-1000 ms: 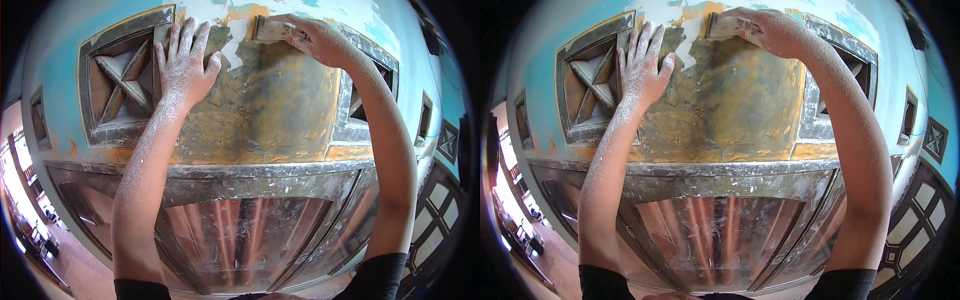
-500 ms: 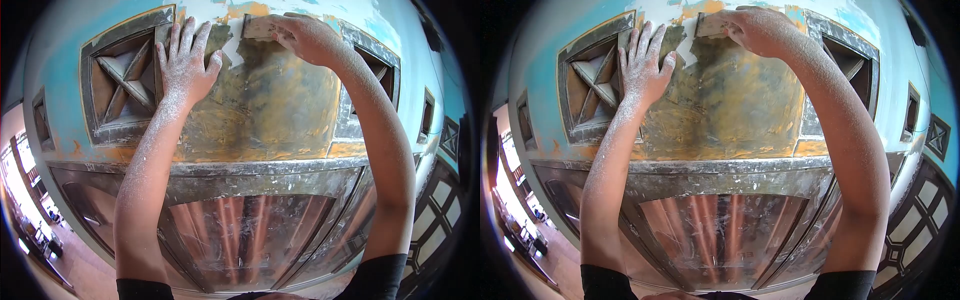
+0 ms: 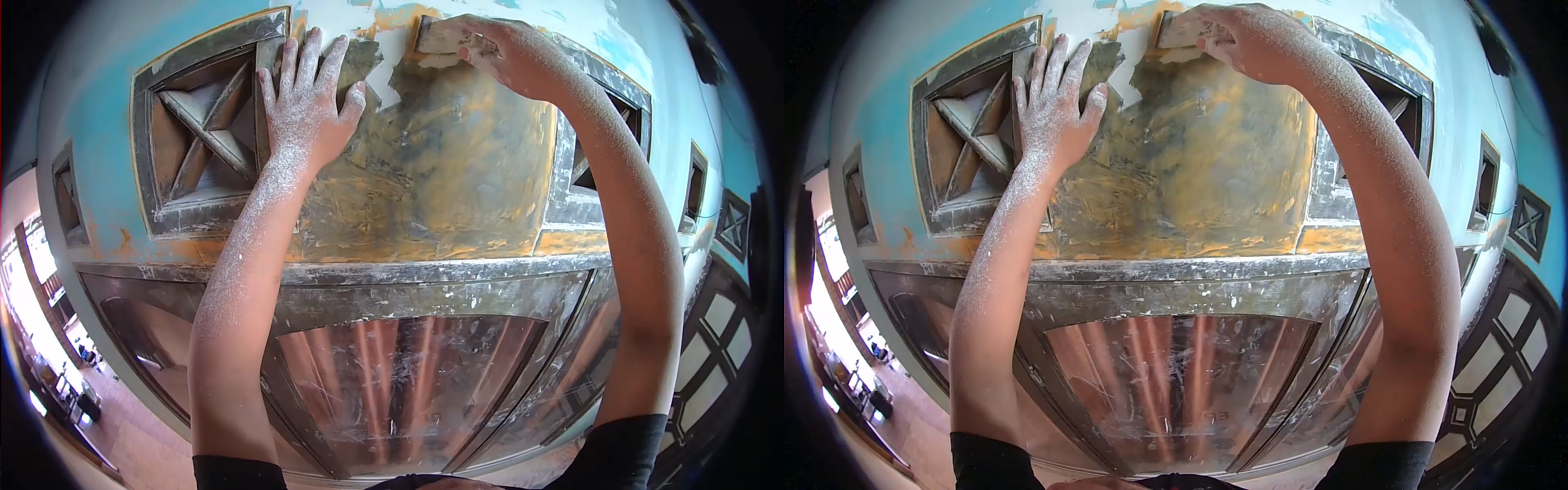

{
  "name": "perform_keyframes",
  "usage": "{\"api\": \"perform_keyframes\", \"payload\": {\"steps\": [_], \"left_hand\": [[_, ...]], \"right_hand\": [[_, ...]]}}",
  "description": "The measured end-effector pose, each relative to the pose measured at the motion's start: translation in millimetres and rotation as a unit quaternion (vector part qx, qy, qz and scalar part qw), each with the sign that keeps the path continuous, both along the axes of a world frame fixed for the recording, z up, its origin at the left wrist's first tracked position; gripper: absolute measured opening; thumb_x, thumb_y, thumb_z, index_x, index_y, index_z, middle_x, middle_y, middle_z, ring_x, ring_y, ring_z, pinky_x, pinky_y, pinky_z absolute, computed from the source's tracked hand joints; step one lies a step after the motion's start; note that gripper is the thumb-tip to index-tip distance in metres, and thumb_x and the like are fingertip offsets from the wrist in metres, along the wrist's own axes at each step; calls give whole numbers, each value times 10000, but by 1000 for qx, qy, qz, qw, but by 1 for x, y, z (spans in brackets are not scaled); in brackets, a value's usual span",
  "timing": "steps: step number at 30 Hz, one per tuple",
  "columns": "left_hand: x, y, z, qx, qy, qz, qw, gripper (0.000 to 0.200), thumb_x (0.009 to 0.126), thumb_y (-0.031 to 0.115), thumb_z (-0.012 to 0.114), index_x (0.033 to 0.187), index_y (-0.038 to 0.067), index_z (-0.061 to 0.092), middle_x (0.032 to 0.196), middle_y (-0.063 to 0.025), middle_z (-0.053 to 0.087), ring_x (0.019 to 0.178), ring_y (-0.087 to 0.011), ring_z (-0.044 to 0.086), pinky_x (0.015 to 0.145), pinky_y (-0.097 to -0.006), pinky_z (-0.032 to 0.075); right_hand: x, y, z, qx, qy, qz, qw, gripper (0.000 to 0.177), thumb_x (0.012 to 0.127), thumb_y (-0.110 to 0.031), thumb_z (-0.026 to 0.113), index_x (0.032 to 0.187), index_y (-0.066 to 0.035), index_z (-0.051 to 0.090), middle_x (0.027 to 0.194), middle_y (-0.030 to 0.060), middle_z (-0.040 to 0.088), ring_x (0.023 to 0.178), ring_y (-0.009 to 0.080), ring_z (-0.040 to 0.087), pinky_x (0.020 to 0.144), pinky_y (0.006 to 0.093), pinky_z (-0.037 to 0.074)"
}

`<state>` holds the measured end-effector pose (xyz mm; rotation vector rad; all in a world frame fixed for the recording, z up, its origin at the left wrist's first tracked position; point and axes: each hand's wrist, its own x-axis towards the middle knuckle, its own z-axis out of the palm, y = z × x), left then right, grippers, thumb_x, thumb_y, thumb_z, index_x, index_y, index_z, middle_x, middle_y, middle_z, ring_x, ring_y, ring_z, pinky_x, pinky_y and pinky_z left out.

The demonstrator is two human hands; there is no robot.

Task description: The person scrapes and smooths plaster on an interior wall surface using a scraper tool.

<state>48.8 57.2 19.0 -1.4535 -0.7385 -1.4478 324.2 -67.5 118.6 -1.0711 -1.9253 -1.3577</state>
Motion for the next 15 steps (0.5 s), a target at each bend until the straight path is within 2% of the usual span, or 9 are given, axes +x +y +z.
{"api": "perform_keyframes", "payload": {"steps": [5, 7, 11, 13, 15], "left_hand": [[0, 1, 0, -2, -3, 4, 1000, 655, 1027, 463, 517, 1625, 277, 325, 1708, -65, 240, 1590, -314, 156, 1265, -612, 86], [0, 1, 1, 0, -4, 1, 1000, 653, 1027, 465, 517, 1623, 278, 328, 1708, -65, 242, 1590, -314, 157, 1265, -612, 86], [0, 3, 0, 6, -2, 0, 1000, 646, 1029, 469, 514, 1620, 278, 336, 1706, -66, 245, 1590, -315, 159, 1263, -613, 89], [0, 3, 1, 9, -3, 1, 1000, 644, 1030, 466, 514, 1619, 277, 337, 1706, -66, 245, 1589, -316, 161, 1262, -614, 91], [0, 4, 1, 12, -3, 1, 1000, 641, 1031, 464, 513, 1618, 276, 338, 1705, -66, 246, 1589, -317, 162, 1262, -614, 93]], "right_hand": [[4, 12, -3, 22, -13, -13, 1000, 421, 1031, -310, 639, 1439, -222, 587, 1166, 151, 743, 1054, 335, 728, 923, 478, 590], [1, 10, -3, 48, -19, -57, 997, 417, 1022, -316, 648, 1433, -266, 603, 1151, 140, 748, 1044, 326, 729, 905, 477, 597], [-4, 7, -2, 49, -18, -67, 996, 409, 1022, -315, 646, 1429, -288, 616, 1141, 131, 752, 1040, 315, 731, 900, 471, 600], [-4, 8, 2, 76, -40, -109, 990, 401, 1025, -316, 638, 1426, -305, 621, 1142, 117, 756, 1036, 302, 735, 897, 460, 604], [-5, 12, 2, 95, -56, -99, 989, 394, 1029, -312, 632, 1423, -307, 624, 1145, 109, 757, 1032, 296, 737, 898, 455, 605]]}}
